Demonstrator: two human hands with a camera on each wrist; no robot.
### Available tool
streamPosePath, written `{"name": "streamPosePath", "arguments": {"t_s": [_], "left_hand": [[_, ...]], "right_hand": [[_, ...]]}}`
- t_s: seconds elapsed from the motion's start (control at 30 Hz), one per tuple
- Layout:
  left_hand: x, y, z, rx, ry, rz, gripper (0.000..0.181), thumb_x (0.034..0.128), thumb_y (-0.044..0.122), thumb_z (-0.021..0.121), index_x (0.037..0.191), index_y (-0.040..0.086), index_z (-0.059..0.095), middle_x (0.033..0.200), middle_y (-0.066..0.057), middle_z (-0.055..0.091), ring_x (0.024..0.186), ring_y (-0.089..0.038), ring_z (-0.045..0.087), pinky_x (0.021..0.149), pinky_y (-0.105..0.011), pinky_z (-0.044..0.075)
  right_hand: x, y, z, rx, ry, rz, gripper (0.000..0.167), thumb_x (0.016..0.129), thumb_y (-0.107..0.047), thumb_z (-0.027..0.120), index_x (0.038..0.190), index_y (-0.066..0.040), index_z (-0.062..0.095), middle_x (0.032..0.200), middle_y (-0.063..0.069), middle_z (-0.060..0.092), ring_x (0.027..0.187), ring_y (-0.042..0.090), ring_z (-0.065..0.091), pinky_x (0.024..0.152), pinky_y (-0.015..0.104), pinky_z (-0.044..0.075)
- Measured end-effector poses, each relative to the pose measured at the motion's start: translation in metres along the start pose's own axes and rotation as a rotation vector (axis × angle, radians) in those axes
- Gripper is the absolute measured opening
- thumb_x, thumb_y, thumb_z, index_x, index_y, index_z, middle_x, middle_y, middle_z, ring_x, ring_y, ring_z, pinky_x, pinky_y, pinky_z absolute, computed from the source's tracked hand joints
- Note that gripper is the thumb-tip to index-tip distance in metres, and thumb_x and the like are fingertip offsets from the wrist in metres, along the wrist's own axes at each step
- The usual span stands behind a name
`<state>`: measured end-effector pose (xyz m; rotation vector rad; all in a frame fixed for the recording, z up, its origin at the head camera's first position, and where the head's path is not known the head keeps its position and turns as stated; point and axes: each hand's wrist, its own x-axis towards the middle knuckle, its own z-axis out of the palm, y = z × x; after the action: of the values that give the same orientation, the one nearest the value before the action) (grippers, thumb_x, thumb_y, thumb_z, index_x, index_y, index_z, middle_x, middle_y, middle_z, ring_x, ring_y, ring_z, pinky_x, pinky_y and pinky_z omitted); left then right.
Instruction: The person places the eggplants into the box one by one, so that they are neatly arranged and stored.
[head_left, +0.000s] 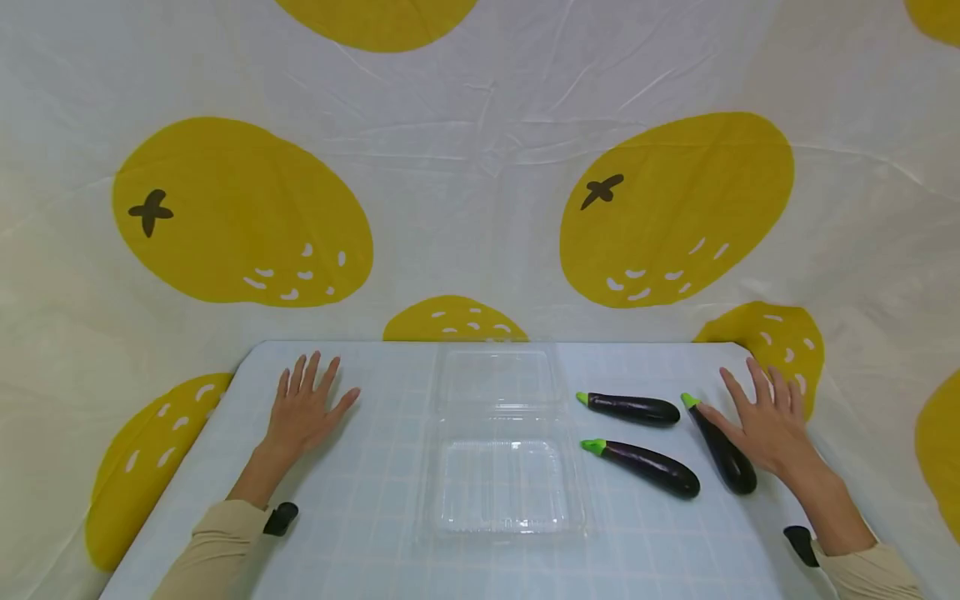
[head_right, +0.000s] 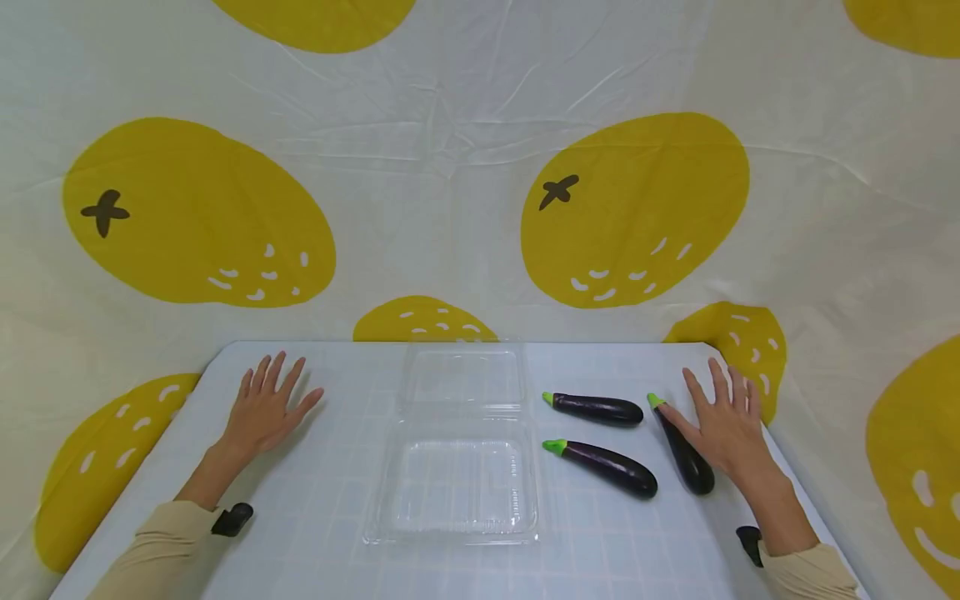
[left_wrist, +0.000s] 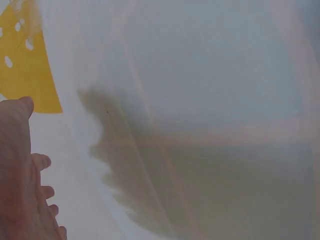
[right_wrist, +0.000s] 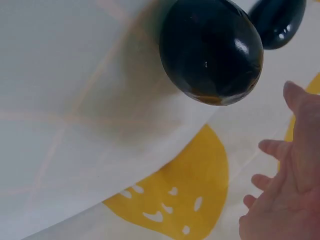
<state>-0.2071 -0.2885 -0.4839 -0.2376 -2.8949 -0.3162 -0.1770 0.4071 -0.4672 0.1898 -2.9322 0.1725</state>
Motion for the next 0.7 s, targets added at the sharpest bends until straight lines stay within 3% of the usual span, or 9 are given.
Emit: {"name": "streamPosePath", "arguments": {"t_s": [0.2, 0.37, 0.53, 0.7], "left_hand": [[-0.001, 0.003, 0.003, -0.017, 0.173, 0.028, 0.055, 0.0995, 0.028, 0.065, 0.136, -0.012, 0.054, 0.136, -0.041, 0.048, 0.121, -0.059, 0.049, 0.102, -0.069, 0.04], [-0.001, 0.01, 0.002, -0.036, 0.269, 0.022, 0.042, 0.0969, 0.018, 0.07, 0.125, -0.012, 0.061, 0.122, -0.037, 0.058, 0.104, -0.054, 0.059, 0.085, -0.064, 0.051], [-0.004, 0.019, -0.003, -0.101, 0.272, -0.014, 0.037, 0.0964, 0.015, 0.07, 0.123, -0.01, 0.064, 0.117, -0.033, 0.061, 0.101, -0.05, 0.06, 0.079, -0.062, 0.054], [-0.007, 0.027, -0.005, -0.177, 0.207, -0.071, 0.038, 0.0997, 0.017, 0.066, 0.127, -0.008, 0.063, 0.123, -0.033, 0.059, 0.11, -0.05, 0.058, 0.085, -0.064, 0.052]], "right_hand": [[0.0, -0.004, -0.003, 0.011, 0.144, -0.072, 0.06, 0.093, -0.024, 0.073, 0.14, 0.005, 0.048, 0.148, 0.035, 0.03, 0.135, 0.054, 0.022, 0.12, 0.068, 0.007], [0.0, -0.009, -0.005, 0.066, 0.271, -0.13, 0.048, 0.084, -0.004, 0.079, 0.126, 0.008, 0.058, 0.136, 0.032, 0.045, 0.124, 0.052, 0.037, 0.119, 0.064, 0.021], [-0.001, -0.014, -0.003, 0.07, 0.311, -0.141, 0.045, 0.081, -0.001, 0.081, 0.121, 0.007, 0.062, 0.129, 0.031, 0.052, 0.12, 0.051, 0.044, 0.109, 0.069, 0.033], [-0.004, -0.02, -0.002, 0.091, 0.329, -0.132, 0.043, 0.082, 0.0, 0.08, 0.121, 0.006, 0.063, 0.126, 0.03, 0.055, 0.119, 0.05, 0.046, 0.103, 0.071, 0.037]]}}
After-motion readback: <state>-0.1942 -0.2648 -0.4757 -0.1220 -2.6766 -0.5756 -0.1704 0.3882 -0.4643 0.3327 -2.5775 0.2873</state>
